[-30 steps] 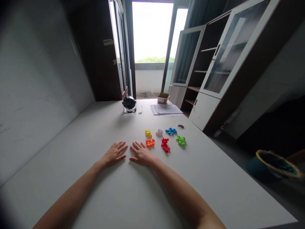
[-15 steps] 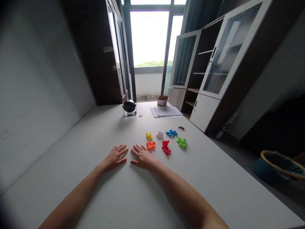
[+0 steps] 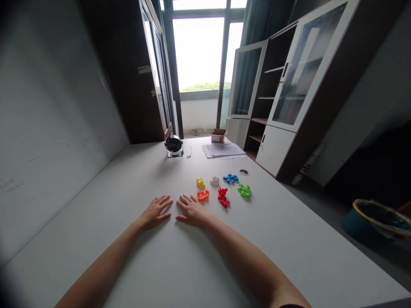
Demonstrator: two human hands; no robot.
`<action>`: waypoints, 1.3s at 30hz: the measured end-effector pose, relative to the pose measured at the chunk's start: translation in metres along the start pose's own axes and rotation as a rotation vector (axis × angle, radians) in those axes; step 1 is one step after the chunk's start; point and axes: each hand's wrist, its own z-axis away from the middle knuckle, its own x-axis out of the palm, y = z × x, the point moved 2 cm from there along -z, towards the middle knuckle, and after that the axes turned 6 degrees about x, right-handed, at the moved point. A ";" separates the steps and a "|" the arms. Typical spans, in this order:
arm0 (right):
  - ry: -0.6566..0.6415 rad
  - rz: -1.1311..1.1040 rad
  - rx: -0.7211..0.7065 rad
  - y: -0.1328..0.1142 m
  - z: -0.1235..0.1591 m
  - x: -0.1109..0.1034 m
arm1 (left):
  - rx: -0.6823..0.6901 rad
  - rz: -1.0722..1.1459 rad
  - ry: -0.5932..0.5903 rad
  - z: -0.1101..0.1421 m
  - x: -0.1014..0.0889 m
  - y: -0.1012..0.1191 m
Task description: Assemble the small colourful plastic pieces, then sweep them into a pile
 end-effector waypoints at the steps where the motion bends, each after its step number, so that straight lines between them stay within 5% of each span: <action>1: 0.002 0.001 0.001 0.000 0.000 0.000 | 0.000 0.001 0.001 0.000 0.000 0.000; 39: 0.004 -0.002 0.018 0.001 0.001 -0.001 | -0.008 0.041 0.019 0.000 -0.002 0.001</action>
